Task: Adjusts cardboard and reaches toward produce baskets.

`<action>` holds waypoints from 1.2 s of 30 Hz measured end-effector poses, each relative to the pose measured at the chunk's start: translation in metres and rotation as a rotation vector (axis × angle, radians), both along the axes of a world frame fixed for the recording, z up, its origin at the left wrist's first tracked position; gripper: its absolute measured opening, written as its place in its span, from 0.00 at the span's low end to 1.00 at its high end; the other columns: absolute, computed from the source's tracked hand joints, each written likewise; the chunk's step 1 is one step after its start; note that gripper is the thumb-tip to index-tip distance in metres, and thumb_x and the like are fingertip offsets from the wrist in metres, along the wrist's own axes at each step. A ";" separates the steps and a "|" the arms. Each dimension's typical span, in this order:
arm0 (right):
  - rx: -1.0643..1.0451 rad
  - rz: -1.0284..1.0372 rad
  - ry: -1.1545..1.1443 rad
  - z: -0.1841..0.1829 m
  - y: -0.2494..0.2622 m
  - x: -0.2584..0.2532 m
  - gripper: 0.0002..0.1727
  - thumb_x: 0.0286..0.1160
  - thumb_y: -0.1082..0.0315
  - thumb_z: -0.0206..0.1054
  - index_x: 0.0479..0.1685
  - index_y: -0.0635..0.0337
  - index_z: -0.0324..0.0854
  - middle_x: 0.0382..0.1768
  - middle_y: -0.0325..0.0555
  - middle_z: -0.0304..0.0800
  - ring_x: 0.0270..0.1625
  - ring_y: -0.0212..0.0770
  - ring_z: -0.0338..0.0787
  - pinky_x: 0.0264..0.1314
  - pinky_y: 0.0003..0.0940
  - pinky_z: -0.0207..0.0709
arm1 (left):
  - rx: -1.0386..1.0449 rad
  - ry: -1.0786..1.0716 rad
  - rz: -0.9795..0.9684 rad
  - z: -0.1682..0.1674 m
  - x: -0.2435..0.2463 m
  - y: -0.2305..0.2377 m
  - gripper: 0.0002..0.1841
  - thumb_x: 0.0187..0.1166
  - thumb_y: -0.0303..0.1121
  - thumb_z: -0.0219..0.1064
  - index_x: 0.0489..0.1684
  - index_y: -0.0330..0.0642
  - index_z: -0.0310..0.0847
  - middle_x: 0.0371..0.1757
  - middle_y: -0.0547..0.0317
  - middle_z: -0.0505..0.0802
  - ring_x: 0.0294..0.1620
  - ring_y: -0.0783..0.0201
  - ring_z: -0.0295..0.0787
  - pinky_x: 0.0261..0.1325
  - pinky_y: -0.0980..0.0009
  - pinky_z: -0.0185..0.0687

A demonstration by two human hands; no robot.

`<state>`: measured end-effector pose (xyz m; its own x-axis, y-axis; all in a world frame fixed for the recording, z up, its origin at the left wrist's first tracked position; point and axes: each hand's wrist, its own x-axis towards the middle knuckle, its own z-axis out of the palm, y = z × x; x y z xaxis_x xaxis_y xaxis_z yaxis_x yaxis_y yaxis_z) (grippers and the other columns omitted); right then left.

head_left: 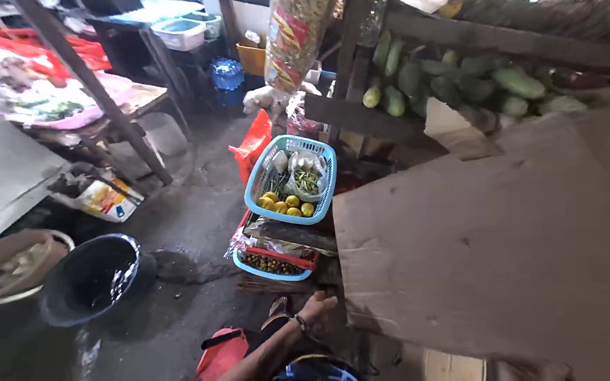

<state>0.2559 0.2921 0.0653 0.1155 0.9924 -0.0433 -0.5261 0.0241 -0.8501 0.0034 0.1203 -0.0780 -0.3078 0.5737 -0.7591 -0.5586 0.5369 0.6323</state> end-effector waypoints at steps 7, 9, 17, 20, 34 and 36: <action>-0.227 -0.121 -0.054 -0.107 0.002 -0.029 0.17 0.81 0.80 0.53 0.62 0.50 0.66 0.39 0.30 0.85 0.39 0.28 0.90 0.41 0.32 0.90 | -0.069 0.067 -0.128 -0.064 -0.049 0.015 0.26 0.88 0.37 0.63 0.80 0.33 0.68 0.65 0.34 0.86 0.58 0.45 0.85 0.60 0.48 0.81; -0.259 -0.162 -0.117 -0.112 0.004 -0.030 0.25 0.73 0.88 0.57 0.65 0.52 0.65 0.41 0.33 0.86 0.37 0.28 0.90 0.36 0.30 0.89 | -0.201 0.277 -0.130 -0.076 -0.058 0.019 0.35 0.79 0.39 0.75 0.81 0.30 0.66 0.72 0.24 0.80 0.69 0.33 0.82 0.68 0.41 0.80; -0.196 -0.196 0.102 -0.109 0.008 0.027 0.19 0.91 0.53 0.45 0.42 0.45 0.81 0.31 0.30 0.93 0.32 0.28 0.92 0.34 0.31 0.89 | -0.362 0.595 -0.185 -0.061 -0.073 0.005 0.39 0.67 0.37 0.82 0.80 0.34 0.69 0.68 0.29 0.86 0.72 0.32 0.82 0.74 0.34 0.73; -0.302 -0.225 -0.109 -0.099 0.027 0.058 0.27 0.92 0.40 0.40 0.64 0.49 0.73 0.42 0.33 0.88 0.42 0.30 0.90 0.45 0.37 0.89 | -0.409 0.628 -0.230 -0.060 -0.073 0.002 0.39 0.68 0.37 0.81 0.81 0.37 0.69 0.72 0.32 0.84 0.76 0.34 0.79 0.74 0.33 0.72; 0.643 0.133 -1.707 -0.160 0.063 0.082 0.28 0.72 0.84 0.58 0.74 0.62 0.83 0.80 0.62 0.77 0.79 0.70 0.78 0.74 0.71 0.72 | -0.376 0.660 -0.161 -0.060 -0.066 0.008 0.36 0.72 0.35 0.78 0.81 0.36 0.70 0.75 0.32 0.82 0.78 0.38 0.77 0.80 0.42 0.70; 0.630 0.221 -1.574 -0.176 0.059 0.082 0.23 0.76 0.82 0.58 0.68 0.62 0.87 0.80 0.66 0.76 0.82 0.69 0.75 0.81 0.65 0.68 | -0.391 0.666 -0.159 -0.059 -0.072 0.010 0.39 0.70 0.32 0.79 0.83 0.36 0.67 0.77 0.30 0.79 0.79 0.36 0.76 0.80 0.42 0.71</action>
<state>0.3380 0.3511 -0.1106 -0.4709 0.8121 0.3446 0.7081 0.5810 -0.4013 -0.0685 0.1306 -0.1371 -0.7053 0.3781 -0.5996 -0.0264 0.8312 0.5553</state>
